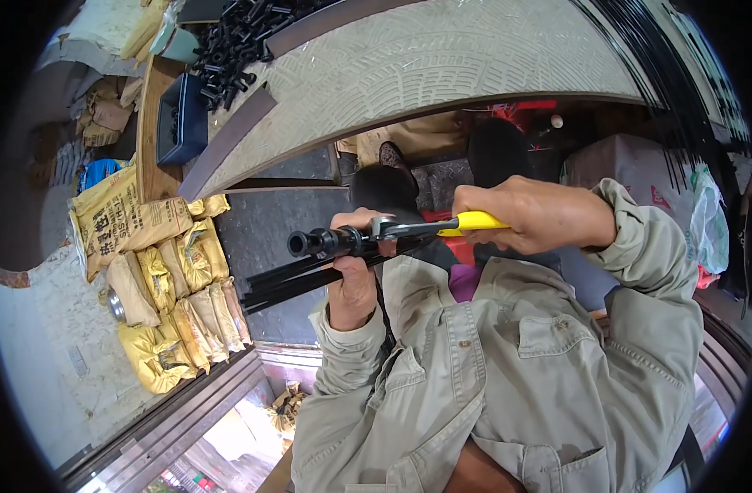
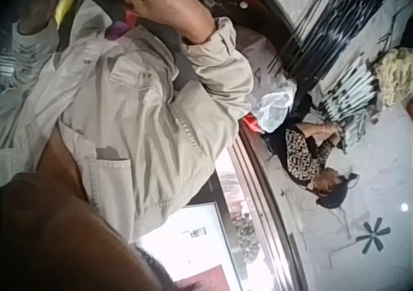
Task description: Assembling bundles of black wires into plastic connectors at a factory workbench.
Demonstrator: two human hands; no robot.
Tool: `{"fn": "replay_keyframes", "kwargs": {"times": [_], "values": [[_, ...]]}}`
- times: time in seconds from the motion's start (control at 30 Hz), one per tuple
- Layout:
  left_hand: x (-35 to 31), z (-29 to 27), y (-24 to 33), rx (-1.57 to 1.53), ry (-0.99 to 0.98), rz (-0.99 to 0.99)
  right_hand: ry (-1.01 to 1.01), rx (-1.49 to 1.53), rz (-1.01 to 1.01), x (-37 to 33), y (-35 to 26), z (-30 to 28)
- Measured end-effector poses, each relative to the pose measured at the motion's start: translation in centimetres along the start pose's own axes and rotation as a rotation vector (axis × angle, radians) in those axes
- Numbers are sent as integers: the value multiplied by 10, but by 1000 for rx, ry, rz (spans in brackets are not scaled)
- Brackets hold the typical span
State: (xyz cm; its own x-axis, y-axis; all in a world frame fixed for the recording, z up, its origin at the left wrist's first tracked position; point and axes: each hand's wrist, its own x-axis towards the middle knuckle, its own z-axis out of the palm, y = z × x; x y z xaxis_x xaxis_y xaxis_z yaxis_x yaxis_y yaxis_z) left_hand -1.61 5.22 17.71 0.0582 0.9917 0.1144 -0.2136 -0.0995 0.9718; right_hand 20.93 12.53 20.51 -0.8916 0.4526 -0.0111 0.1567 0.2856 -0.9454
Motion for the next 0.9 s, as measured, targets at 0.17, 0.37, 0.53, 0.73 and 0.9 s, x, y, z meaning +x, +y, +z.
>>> {"fn": "replay_keyframes", "kwargs": {"times": [0.17, 0.37, 0.53, 0.73, 0.9], "values": [[-4, 5, 6, 190, 4, 9, 102, -28, 8, -5, 11, 27], [2, 10, -11, 120, 245, 32, 328, -140, -98, 9, 31, 48], [16, 2, -24, -17, 495, 201, 741, -142, -308, 28, 31, -9], [6, 6, -30, 93, 222, 202, 1117, -685, 231, 102, 46, -161], [0, 6, -27, 130, 147, 137, 917, -1097, 367, 154, 79, -207]]}}
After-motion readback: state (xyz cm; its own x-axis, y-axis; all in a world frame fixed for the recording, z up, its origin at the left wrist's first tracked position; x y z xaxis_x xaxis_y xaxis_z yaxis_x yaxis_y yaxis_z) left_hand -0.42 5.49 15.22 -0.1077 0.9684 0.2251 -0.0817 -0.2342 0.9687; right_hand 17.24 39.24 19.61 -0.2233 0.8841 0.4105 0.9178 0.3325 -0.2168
